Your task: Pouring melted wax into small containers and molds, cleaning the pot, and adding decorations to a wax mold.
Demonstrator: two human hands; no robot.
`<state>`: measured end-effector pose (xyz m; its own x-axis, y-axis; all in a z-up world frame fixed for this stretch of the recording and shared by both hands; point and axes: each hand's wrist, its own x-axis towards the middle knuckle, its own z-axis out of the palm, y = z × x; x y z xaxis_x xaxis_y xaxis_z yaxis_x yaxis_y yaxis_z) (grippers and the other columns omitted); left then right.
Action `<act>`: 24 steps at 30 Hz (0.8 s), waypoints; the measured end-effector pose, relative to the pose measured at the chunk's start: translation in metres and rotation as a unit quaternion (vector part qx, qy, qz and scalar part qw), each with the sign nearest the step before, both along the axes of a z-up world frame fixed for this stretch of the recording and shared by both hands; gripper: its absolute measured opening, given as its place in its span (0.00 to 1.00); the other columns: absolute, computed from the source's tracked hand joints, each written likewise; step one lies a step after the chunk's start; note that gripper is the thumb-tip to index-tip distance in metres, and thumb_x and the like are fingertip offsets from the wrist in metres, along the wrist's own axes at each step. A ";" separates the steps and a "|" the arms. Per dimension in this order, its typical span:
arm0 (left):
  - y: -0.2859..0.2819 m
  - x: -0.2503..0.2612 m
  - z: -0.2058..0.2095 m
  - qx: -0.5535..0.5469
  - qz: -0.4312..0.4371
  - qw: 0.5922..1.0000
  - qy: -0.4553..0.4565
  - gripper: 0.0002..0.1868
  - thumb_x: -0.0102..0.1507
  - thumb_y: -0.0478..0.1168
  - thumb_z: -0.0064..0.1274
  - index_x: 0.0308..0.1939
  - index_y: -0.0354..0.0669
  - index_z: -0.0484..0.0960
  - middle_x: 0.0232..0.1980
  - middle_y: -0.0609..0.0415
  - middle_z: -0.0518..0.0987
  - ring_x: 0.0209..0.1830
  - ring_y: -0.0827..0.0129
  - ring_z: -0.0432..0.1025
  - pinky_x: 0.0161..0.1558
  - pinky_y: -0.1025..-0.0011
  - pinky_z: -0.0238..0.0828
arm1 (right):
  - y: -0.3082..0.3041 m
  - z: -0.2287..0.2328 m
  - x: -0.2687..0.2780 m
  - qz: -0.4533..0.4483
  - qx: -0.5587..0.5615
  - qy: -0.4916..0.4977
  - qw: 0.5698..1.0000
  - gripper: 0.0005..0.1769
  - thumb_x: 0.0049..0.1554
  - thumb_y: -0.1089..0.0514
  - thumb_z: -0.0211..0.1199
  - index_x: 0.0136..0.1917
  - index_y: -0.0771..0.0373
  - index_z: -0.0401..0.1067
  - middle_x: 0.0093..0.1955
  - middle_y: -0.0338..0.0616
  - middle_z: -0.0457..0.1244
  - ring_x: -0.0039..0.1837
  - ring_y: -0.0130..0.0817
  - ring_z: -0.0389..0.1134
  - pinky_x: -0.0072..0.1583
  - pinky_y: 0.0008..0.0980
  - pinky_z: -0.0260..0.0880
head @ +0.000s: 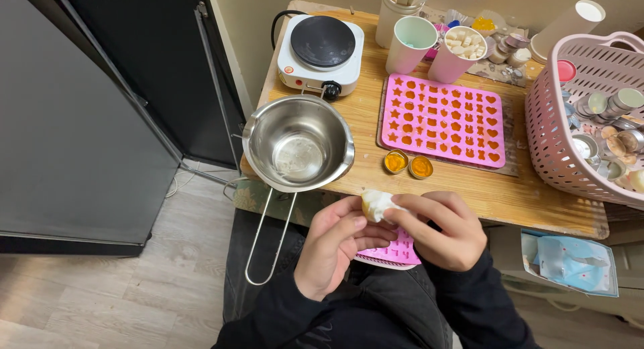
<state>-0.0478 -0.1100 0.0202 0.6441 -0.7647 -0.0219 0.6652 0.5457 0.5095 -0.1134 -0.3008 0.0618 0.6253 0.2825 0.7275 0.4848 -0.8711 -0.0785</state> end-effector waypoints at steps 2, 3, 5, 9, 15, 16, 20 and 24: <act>-0.003 -0.001 -0.006 0.026 0.013 0.999 -0.026 0.19 0.67 0.32 0.50 0.60 0.25 0.73 0.51 0.42 0.82 0.48 0.63 0.80 0.53 0.68 0.80 | -0.003 -0.003 0.001 0.000 -0.008 0.010 1.000 0.24 0.40 0.69 0.70 0.52 0.60 0.80 0.52 0.45 0.70 0.46 0.39 0.67 0.46 0.32 0.71; -0.005 -0.001 -0.010 0.050 0.027 0.997 -0.051 0.19 0.67 0.30 0.52 0.61 0.26 0.73 0.51 0.43 0.82 0.48 0.64 0.79 0.54 0.69 0.79 | -0.005 -0.005 0.001 0.000 -0.017 0.020 1.000 0.23 0.40 0.69 0.70 0.51 0.59 0.80 0.52 0.43 0.70 0.46 0.39 0.67 0.46 0.30 0.70; -0.010 -0.002 -0.011 0.064 0.043 0.995 -0.056 0.19 0.66 0.29 0.53 0.60 0.26 0.73 0.51 0.43 0.82 0.49 0.65 0.79 0.54 0.69 0.79 | -0.002 -0.002 0.000 0.003 -0.006 0.025 1.000 0.22 0.41 0.68 0.69 0.51 0.59 0.80 0.52 0.44 0.69 0.47 0.40 0.66 0.48 0.32 0.69; -0.015 -0.004 -0.023 0.062 0.068 0.991 -0.094 0.17 0.66 0.27 0.56 0.59 0.26 0.74 0.51 0.45 0.82 0.49 0.69 0.79 0.55 0.67 0.80 | 0.003 -0.007 -0.011 0.004 0.187 0.112 0.976 0.18 0.48 0.70 0.62 0.51 0.58 0.79 0.56 0.48 0.67 0.46 0.29 0.67 0.51 0.26 0.69; -0.019 -0.013 -0.025 0.058 0.121 0.977 -0.167 0.17 0.66 0.25 0.58 0.58 0.26 0.73 0.51 0.49 0.81 0.51 0.71 0.77 0.55 0.72 0.76 | -0.008 -0.061 -0.012 0.096 0.587 0.297 0.747 0.12 0.58 0.69 0.63 0.55 0.77 0.75 0.53 0.51 0.68 0.40 0.31 0.69 0.42 0.27 0.71; -0.020 -0.014 -0.019 0.057 0.122 0.977 -0.167 0.17 0.66 0.25 0.58 0.58 0.26 0.73 0.51 0.49 0.81 0.51 0.71 0.77 0.55 0.72 0.76 | -0.012 -0.067 -0.013 0.097 0.586 0.298 0.747 0.12 0.58 0.69 0.63 0.55 0.77 0.75 0.53 0.51 0.68 0.40 0.31 0.69 0.42 0.27 0.71; -0.008 -0.023 0.016 0.145 0.149 0.952 -0.224 0.31 0.60 0.28 0.61 0.66 0.35 0.69 0.47 0.55 0.75 0.42 0.78 0.71 0.47 0.78 0.71 | -0.020 -0.060 -0.007 0.013 0.575 0.242 0.782 0.15 0.55 0.72 0.65 0.57 0.77 0.75 0.48 0.47 0.70 0.44 0.30 0.70 0.47 0.27 0.71; 0.031 -0.038 0.081 0.279 0.139 0.849 -0.426 0.38 0.56 0.36 0.67 0.68 0.39 0.67 0.44 0.57 0.75 0.31 0.79 0.69 0.39 0.81 0.71 | -0.025 -0.027 0.017 -0.008 0.526 0.180 0.831 0.16 0.55 0.71 0.66 0.57 0.74 0.74 0.48 0.44 0.71 0.47 0.29 0.73 0.50 0.27 0.75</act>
<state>-0.0856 -0.0792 0.1010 0.7616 -0.6044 0.2338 -0.1896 0.1372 0.9722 -0.0967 -0.3259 0.0352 0.8535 -0.4026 0.3309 0.2536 -0.2338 -0.9386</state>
